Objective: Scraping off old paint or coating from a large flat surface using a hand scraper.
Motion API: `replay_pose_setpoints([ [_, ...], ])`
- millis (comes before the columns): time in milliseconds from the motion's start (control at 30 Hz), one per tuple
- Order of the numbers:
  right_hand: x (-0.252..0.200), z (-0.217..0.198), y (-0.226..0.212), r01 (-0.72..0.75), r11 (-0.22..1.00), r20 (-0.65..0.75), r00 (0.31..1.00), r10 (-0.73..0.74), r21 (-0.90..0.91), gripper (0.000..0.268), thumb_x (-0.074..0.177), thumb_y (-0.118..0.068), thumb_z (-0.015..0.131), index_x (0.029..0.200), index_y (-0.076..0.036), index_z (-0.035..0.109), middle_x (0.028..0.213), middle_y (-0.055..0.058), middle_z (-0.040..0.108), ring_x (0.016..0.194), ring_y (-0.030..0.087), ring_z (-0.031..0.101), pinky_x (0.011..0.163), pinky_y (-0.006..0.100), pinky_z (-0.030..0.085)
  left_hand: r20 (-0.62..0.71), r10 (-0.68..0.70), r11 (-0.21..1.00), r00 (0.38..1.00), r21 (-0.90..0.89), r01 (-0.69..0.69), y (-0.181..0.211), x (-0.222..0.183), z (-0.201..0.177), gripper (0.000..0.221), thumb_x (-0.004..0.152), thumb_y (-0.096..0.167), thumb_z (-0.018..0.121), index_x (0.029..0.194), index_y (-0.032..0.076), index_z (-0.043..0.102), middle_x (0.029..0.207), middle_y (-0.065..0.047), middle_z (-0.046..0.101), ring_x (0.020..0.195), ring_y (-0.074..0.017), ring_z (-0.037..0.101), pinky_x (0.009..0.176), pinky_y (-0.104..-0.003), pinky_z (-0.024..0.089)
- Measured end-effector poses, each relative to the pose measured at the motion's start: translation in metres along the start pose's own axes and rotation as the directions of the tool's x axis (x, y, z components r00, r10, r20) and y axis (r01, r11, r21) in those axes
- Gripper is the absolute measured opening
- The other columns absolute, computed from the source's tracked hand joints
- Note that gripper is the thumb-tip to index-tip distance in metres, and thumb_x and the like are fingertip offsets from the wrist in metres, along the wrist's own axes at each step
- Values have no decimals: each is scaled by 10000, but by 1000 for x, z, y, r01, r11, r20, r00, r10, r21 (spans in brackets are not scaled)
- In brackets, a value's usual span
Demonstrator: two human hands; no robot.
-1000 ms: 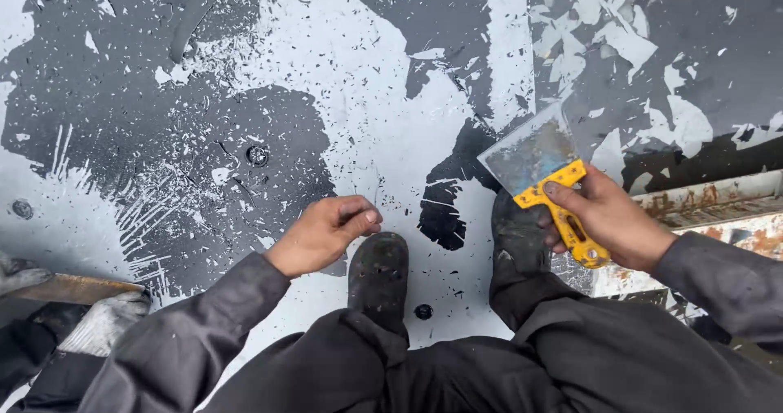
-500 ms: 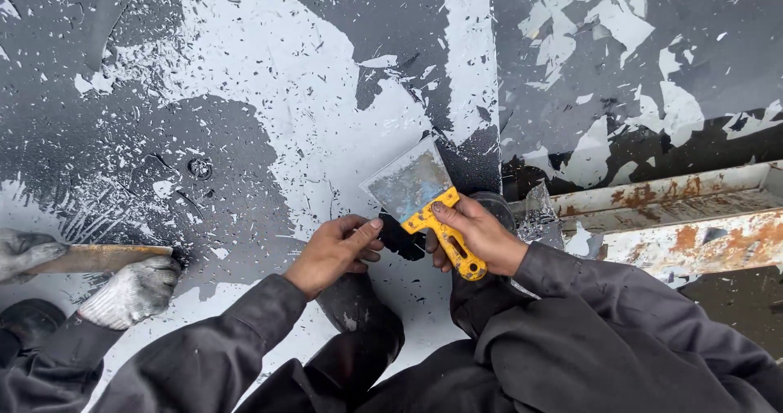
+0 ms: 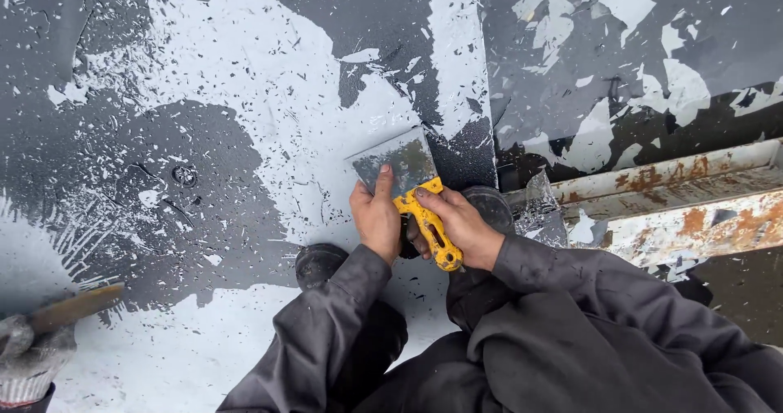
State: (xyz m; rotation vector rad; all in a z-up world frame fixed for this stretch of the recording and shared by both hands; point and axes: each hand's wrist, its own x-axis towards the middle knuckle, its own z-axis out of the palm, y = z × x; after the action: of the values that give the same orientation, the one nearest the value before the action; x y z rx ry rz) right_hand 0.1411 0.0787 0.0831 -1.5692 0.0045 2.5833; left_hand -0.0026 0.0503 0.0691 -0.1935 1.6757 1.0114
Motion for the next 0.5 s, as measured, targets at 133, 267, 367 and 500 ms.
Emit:
replay_pose_setpoints([
  [133, 10, -10, 11, 29, 1000, 121, 992, -29, 1, 377, 1026, -398, 579, 1134, -37, 586, 746, 96, 662, 543, 216, 649, 466, 361, 531, 4, 56, 995, 998, 82, -56, -1, 4, 7, 224, 1020, 238, 598, 1067, 19, 612, 871, -73, 698, 629, -126, 601, 528, -317, 502],
  [267, 4, -11, 12, 68, 996, 18, 997, -69, 59, 375, 1010, -415, 568, 1170, -76, 560, 749, 89, 660, 541, 210, 639, 453, 358, 517, 36, 30, 996, 999, 81, -33, -10, 8, 17, 199, 1031, 199, 604, 1076, 5, 614, 869, -90, 682, 625, -127, 575, 523, -319, 476],
  [367, -5, -12, 4, 96, 994, -63, 994, -93, 54, 379, 994, -419, 563, 1191, -96, 542, 746, 88, 660, 548, 207, 642, 459, 357, 528, 82, 13, 1000, 997, 6, -13, -23, 12, 19, 213, 1038, 186, 626, 1109, -14, 605, 932, -89, 705, 698, -113, 630, 593, -303, 523],
  [500, -10, -16, 14, -17, 1000, -138, 990, 18, 7, 375, 971, -389, 569, 1184, -80, 548, 749, 101, 681, 569, 215, 671, 479, 373, 562, 1, -199, 980, 980, -20, 199, -19, -4, 17, 289, 1012, 243, 655, 1147, 5, 561, 922, -106, 689, 656, -160, 584, 541, -342, 461],
])
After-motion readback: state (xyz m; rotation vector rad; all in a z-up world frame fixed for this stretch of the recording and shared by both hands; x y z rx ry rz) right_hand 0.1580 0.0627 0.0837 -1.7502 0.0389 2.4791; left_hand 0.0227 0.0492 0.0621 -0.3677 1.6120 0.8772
